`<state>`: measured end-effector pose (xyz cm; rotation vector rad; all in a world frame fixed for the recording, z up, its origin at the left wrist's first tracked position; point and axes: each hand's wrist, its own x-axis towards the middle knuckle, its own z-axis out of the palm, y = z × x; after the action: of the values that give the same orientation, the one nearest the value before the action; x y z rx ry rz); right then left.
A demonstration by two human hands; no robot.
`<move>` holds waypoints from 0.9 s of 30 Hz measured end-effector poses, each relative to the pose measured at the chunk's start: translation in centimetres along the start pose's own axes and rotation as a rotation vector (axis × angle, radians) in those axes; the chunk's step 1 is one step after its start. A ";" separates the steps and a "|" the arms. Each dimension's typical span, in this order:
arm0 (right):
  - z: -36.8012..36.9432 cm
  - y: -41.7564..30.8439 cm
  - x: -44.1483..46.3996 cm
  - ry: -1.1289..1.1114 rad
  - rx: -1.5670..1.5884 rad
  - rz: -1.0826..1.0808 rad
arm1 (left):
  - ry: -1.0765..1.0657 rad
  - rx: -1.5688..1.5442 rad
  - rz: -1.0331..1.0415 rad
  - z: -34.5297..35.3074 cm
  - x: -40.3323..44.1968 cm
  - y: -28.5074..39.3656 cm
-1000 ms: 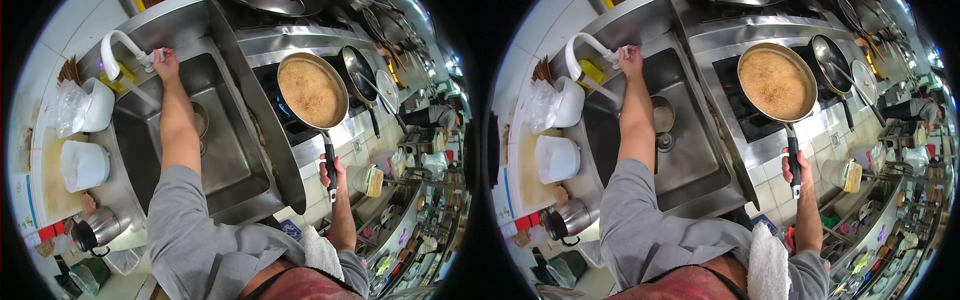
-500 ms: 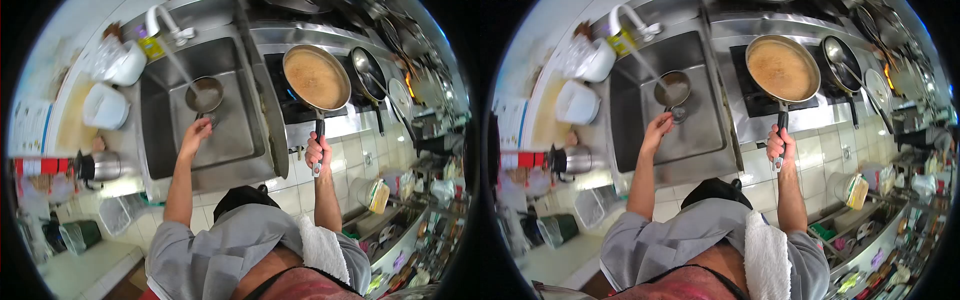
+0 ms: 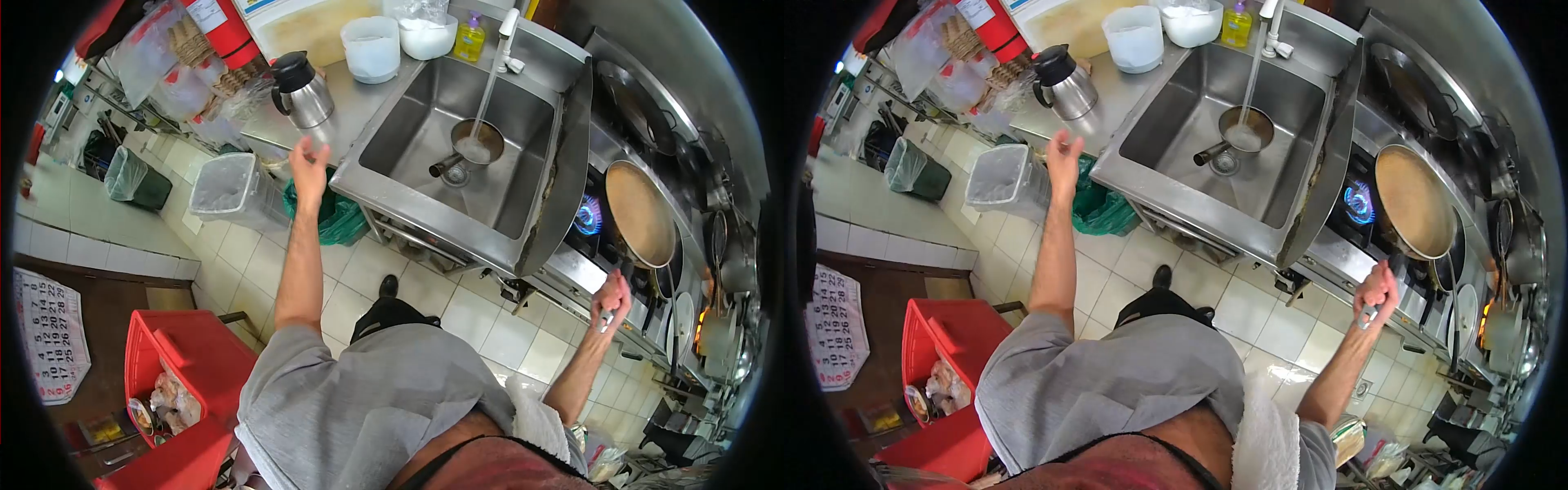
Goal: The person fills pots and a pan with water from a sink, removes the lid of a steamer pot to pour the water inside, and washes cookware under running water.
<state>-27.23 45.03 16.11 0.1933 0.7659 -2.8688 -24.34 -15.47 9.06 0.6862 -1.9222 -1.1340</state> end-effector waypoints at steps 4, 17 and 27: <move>5.4 -2.7 -2.2 -0.117 0.063 0.055 | 0.245 0.376 0.606 -2.4 8.6 1.9; 22.1 8.6 -7.0 -0.382 0.293 0.125 | -0.603 0.651 0.370 0.2 31.8 2.8; 25.3 19.3 -6.5 -0.376 0.343 0.227 | -0.733 0.638 0.541 -0.5 29.8 2.5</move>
<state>-19.23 16.56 29.67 -0.2023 0.1695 -2.6768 -40.37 -37.21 21.89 -0.0039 -2.9051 -0.4225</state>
